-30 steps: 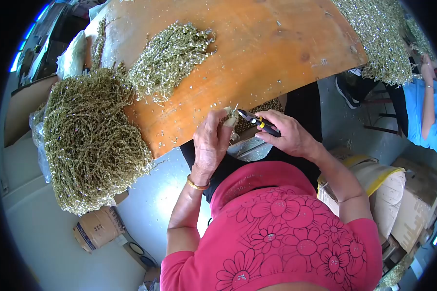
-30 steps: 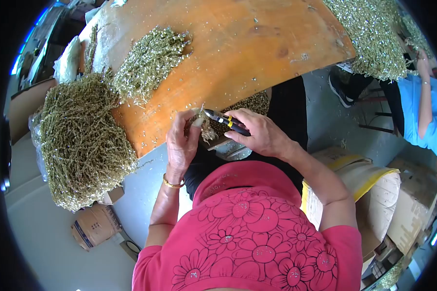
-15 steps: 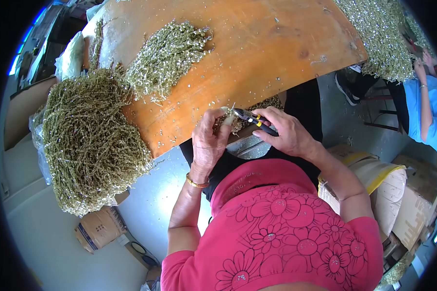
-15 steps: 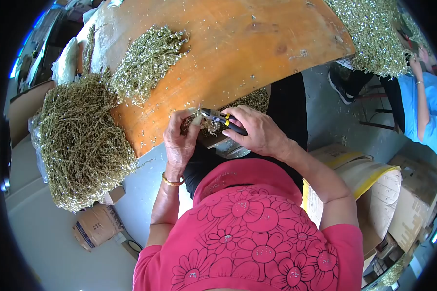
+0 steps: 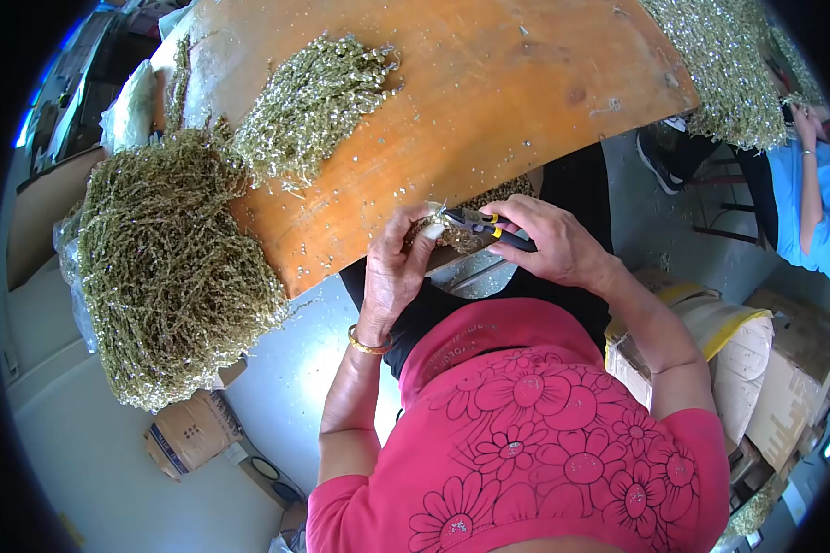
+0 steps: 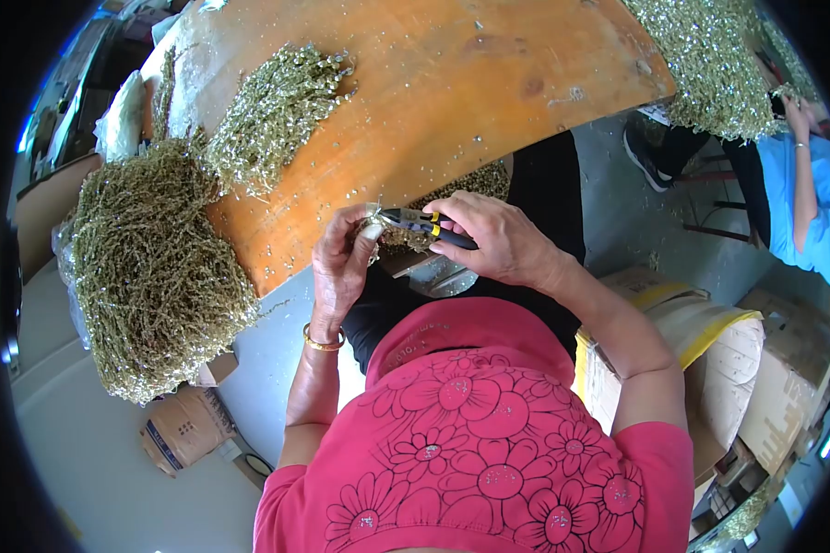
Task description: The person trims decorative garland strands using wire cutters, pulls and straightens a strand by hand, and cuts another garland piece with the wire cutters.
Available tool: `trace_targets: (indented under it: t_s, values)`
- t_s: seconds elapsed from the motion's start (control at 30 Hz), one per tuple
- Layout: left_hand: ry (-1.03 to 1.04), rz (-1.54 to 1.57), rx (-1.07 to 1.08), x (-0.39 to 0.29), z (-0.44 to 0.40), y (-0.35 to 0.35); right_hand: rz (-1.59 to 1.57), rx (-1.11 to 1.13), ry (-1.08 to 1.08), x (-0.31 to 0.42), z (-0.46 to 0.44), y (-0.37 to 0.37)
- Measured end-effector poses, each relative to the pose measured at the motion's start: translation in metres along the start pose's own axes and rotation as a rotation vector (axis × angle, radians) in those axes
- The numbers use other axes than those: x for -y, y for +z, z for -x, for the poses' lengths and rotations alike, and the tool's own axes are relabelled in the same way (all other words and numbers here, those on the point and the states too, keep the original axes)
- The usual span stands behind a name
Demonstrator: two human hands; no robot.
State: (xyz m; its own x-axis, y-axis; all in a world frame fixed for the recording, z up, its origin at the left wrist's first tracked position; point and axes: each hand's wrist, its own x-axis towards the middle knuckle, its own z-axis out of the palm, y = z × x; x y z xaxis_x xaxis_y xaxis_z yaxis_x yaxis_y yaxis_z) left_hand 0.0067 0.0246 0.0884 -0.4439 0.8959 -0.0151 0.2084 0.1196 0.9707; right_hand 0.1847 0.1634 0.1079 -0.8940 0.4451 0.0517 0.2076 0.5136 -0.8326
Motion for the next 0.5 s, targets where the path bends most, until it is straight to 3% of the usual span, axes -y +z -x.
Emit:
trace_targets:
  t_s: [0.5]
  values:
    - [0.044,-0.039,0.074,-0.0022,-0.0015,-0.0006,0.034,0.002,0.003,0.0003,0.0038,-0.0019]
